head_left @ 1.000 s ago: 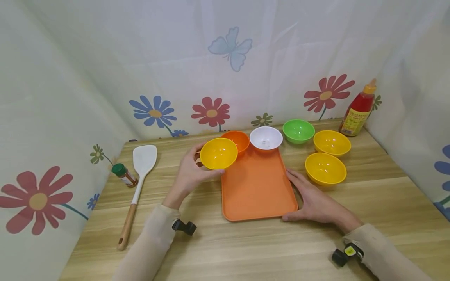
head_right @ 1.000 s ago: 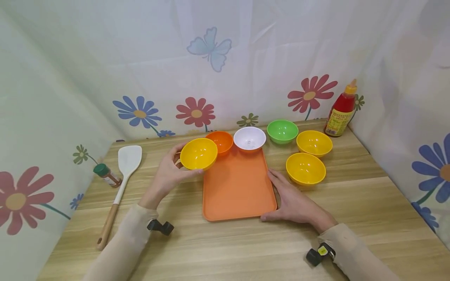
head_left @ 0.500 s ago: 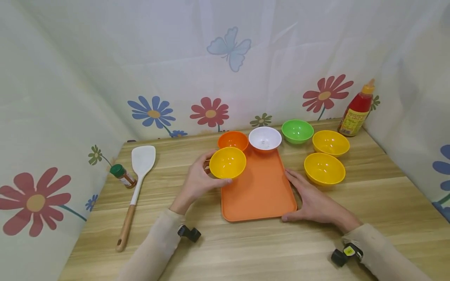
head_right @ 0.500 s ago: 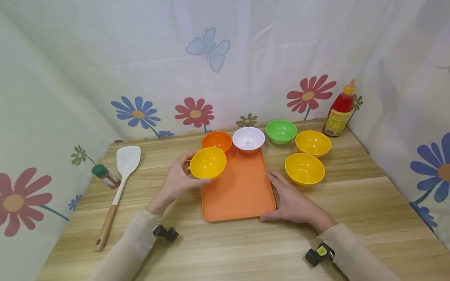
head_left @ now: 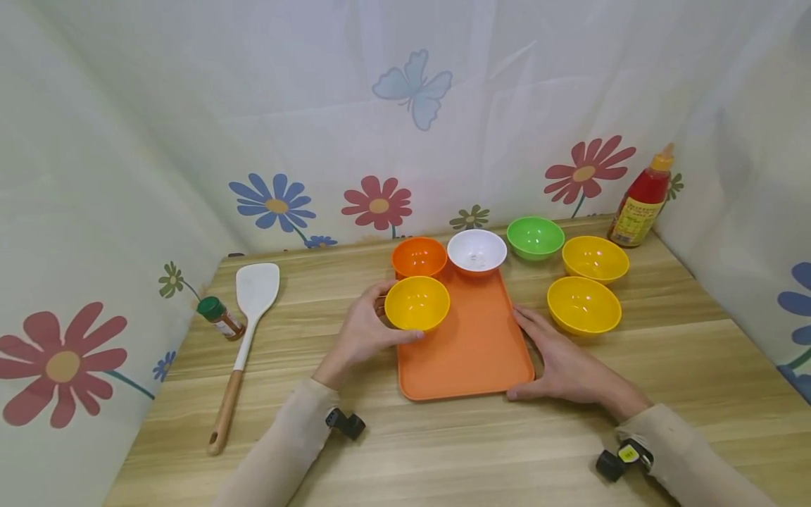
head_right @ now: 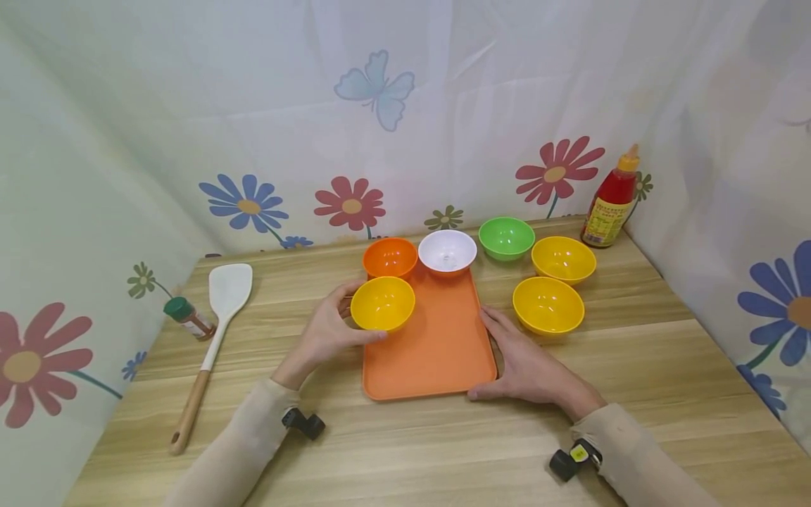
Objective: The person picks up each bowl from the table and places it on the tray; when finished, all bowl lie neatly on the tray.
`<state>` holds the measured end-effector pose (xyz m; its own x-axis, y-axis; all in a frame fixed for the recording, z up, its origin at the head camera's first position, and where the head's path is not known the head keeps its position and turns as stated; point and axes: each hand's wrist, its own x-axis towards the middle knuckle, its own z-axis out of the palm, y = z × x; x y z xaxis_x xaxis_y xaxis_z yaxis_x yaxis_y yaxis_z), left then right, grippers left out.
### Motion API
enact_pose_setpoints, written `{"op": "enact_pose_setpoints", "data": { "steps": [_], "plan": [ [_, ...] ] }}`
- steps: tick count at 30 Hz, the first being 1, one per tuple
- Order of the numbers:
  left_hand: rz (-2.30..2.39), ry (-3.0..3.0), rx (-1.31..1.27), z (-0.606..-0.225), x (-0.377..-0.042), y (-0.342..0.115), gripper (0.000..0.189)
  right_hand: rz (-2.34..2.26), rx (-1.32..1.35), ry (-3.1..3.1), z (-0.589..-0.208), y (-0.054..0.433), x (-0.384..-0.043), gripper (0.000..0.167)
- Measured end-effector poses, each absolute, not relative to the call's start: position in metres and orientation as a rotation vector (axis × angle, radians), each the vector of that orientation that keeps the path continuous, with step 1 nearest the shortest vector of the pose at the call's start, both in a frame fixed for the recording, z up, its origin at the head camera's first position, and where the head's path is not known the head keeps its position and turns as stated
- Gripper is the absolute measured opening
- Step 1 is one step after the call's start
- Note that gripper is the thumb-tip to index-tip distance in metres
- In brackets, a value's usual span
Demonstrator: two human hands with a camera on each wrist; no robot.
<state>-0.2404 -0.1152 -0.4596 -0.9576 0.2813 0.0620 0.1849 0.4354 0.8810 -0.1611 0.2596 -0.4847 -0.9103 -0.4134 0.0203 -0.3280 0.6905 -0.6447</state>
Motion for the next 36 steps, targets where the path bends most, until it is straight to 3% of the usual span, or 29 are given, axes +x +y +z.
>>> {"op": "enact_pose_setpoints", "data": {
  "steps": [21, 30, 36],
  "plan": [
    [1.504, 2.624, 0.404, -0.468, -0.241, -0.112, 0.106, -1.014, -0.588, 2.759, -0.482, 0.259, -0.160, 0.147],
    [1.516, 2.651, 0.392, -0.465, -0.236, -0.116, 0.124, -1.013, -0.604, 2.774, -0.485, 0.258, -0.161, 0.147],
    [1.588, 2.624, 0.345, -0.457, -0.225, -0.123, 0.124, -1.013, -0.583, 2.771, -0.486, 0.259, -0.161, 0.148]
  ]
}}
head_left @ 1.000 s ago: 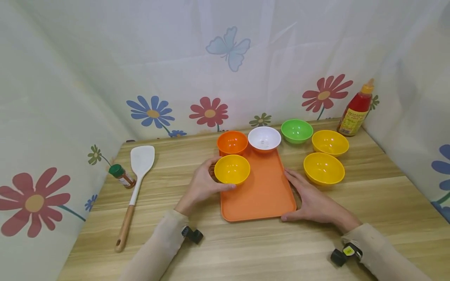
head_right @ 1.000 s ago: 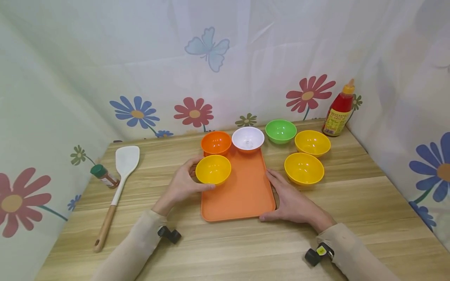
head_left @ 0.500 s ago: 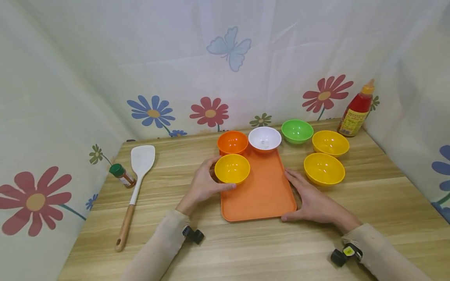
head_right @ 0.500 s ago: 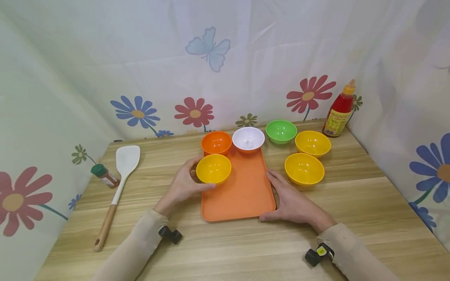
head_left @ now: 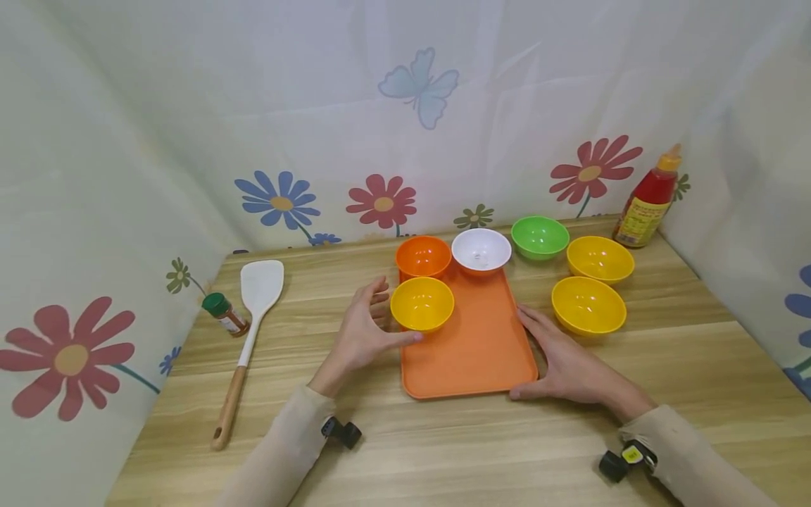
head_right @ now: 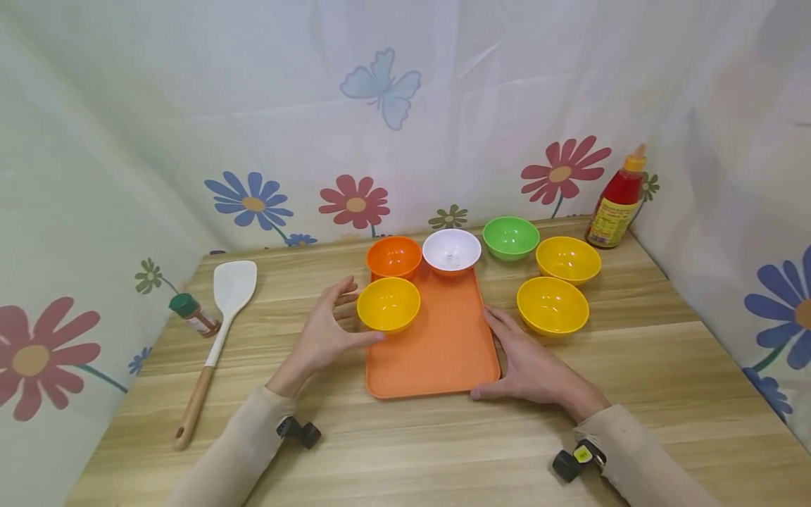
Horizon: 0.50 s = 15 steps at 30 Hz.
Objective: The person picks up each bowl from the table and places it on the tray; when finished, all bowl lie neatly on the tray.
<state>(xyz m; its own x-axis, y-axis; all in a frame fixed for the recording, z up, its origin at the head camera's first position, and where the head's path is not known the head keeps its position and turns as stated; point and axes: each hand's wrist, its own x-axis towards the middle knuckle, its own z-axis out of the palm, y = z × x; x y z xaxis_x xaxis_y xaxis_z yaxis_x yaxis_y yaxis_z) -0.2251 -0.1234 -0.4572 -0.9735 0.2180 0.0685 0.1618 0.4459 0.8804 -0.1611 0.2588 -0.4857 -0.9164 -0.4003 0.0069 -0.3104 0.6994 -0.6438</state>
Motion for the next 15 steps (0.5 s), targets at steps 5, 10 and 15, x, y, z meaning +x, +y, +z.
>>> {"op": "enact_pose_setpoints", "data": {
  "steps": [5, 10, 15],
  "plan": [
    [1.585, 2.631, 0.334, -0.450, -0.213, -0.130, 0.120, -1.010, -0.598, 2.783, -0.485, 0.260, -0.160, 0.147],
    [1.584, 2.627, 0.359, -0.450, -0.199, -0.136, 0.113, -1.009, -0.615, 2.789, -0.485, 0.261, -0.159, 0.147],
    [1.523, 2.624, 0.329, -0.455, -0.183, -0.142, 0.117, -1.001, -0.616, 2.793, -0.485, 0.260, -0.160, 0.147]
  ]
}}
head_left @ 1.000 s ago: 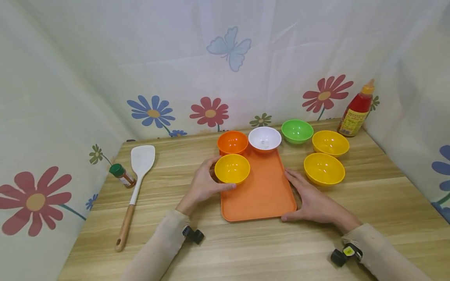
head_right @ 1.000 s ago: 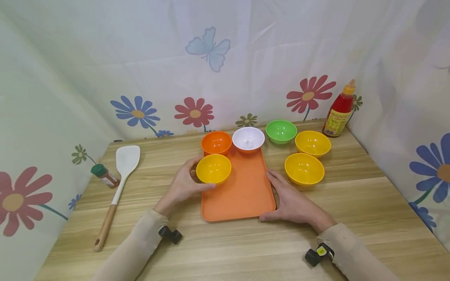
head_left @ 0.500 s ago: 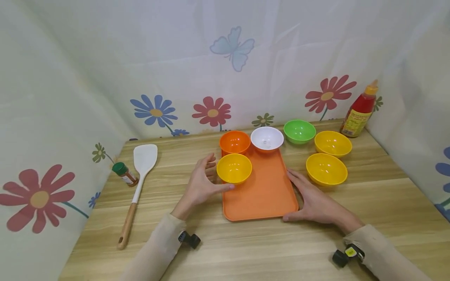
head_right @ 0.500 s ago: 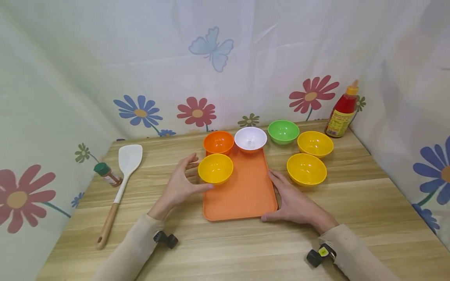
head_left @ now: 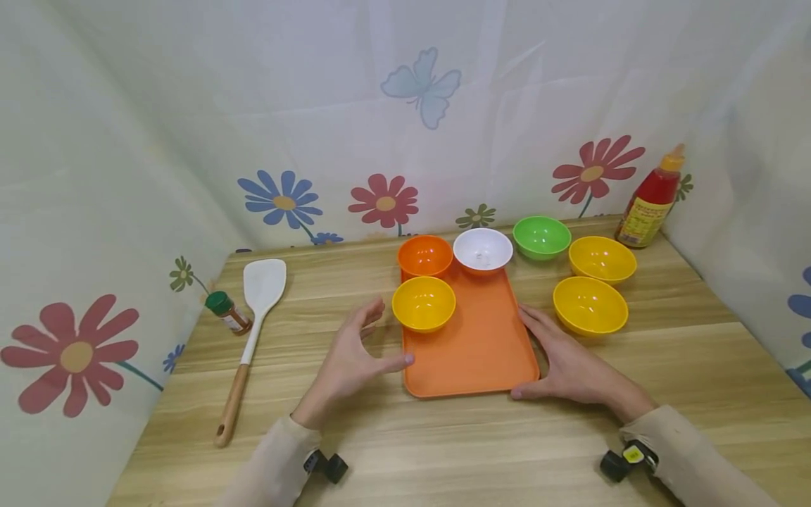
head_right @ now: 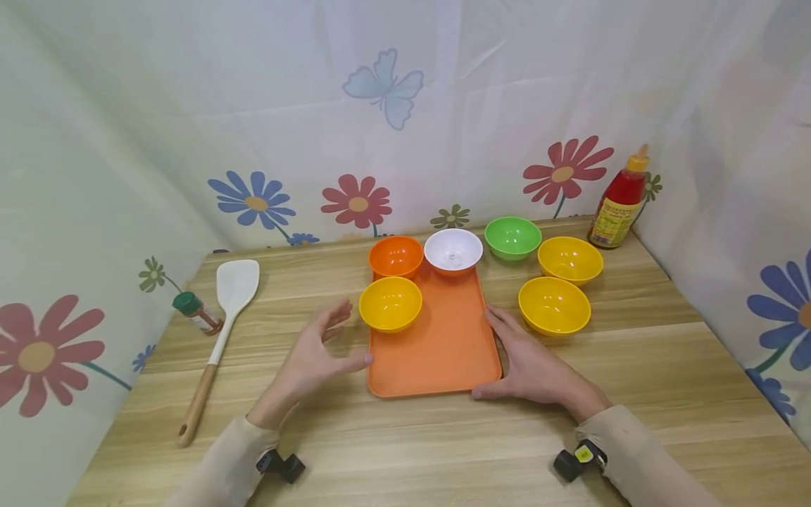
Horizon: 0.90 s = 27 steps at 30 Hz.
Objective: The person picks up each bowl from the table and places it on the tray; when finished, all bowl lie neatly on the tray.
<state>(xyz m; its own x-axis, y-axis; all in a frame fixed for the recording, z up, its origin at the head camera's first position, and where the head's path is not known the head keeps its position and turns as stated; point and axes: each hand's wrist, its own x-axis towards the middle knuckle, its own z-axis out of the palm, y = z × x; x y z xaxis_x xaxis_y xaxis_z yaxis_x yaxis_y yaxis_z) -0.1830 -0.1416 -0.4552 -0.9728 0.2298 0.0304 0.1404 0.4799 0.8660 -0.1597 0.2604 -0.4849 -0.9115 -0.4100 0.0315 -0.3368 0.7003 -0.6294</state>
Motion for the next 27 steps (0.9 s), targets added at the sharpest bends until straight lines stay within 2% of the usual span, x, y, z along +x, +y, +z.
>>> {"op": "enact_pose_setpoints", "data": {
  "steps": [8, 20, 27],
  "plan": [
    [1.469, 2.646, 0.388, -0.471, -0.171, -0.148, 0.111, -0.997, -0.591, 2.782, -0.485, 0.259, -0.161, 0.147],
    [1.154, 2.800, 0.667, -0.495, -0.169, -0.148, 0.120, -0.994, -0.569, 2.773, -0.485, 0.257, -0.160, 0.147],
    [1.071, 2.839, 0.713, -0.498, -0.169, -0.146, 0.121, -0.985, -0.593, 2.784, -0.484, 0.258, -0.159, 0.145]
  ]
}}
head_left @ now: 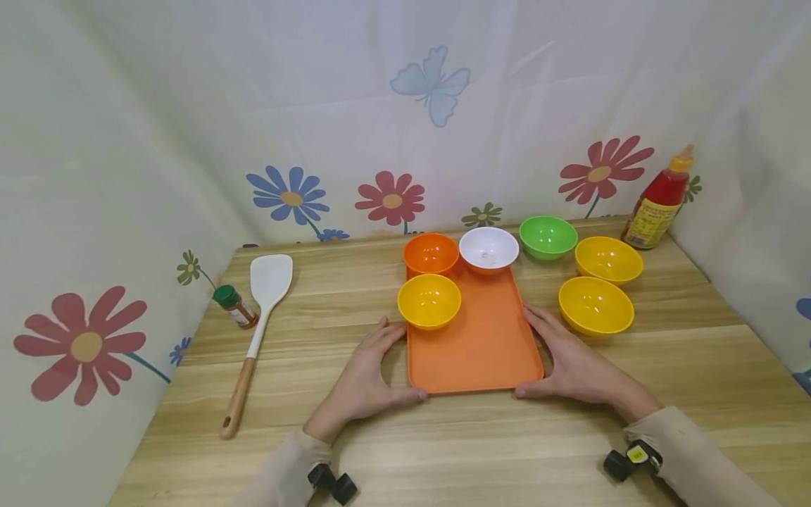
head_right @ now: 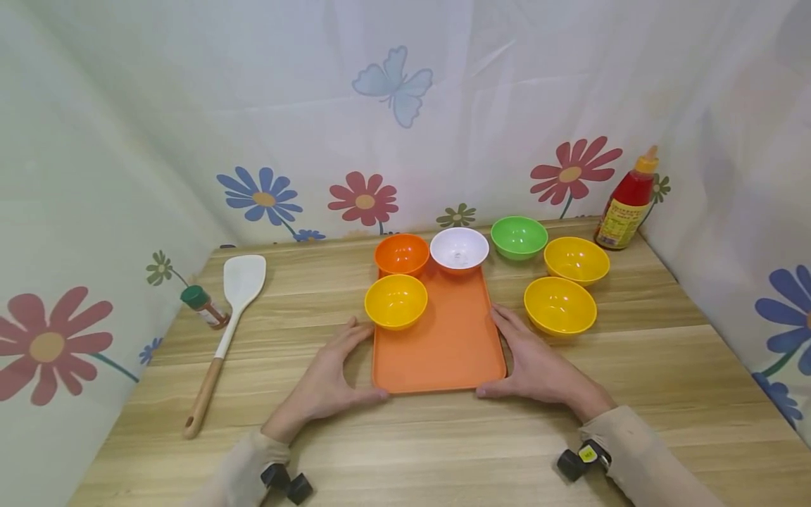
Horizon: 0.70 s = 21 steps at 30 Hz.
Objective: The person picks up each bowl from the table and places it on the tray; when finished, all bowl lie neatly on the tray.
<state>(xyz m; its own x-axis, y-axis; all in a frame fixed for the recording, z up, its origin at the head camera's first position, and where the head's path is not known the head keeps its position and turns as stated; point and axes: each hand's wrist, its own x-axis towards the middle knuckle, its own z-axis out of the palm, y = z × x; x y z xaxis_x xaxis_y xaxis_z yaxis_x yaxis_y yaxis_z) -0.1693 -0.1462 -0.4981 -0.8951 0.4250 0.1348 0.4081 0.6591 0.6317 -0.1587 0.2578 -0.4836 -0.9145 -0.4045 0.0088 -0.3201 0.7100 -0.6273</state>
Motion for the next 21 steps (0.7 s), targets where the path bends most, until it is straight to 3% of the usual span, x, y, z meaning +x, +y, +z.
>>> {"op": "enact_pose_setpoints", "data": {
  "steps": [6, 16, 21],
  "plan": [
    [1.009, 2.859, 0.703, -0.498, -0.170, -0.146, 0.123, -1.028, -0.575, 2.778, -0.477, 0.258, -0.155, 0.144],
    [1.020, 2.868, 0.696, -0.500, -0.170, -0.147, 0.123, -1.257, -0.730, 2.938, -0.439, 0.259, -0.144, 0.113],
    [1.028, 2.867, 0.693, -0.500, -0.170, -0.146, 0.123, -1.488, -0.619, 3.032, -0.423, 0.272, -0.141, 0.111]
  ]
}}
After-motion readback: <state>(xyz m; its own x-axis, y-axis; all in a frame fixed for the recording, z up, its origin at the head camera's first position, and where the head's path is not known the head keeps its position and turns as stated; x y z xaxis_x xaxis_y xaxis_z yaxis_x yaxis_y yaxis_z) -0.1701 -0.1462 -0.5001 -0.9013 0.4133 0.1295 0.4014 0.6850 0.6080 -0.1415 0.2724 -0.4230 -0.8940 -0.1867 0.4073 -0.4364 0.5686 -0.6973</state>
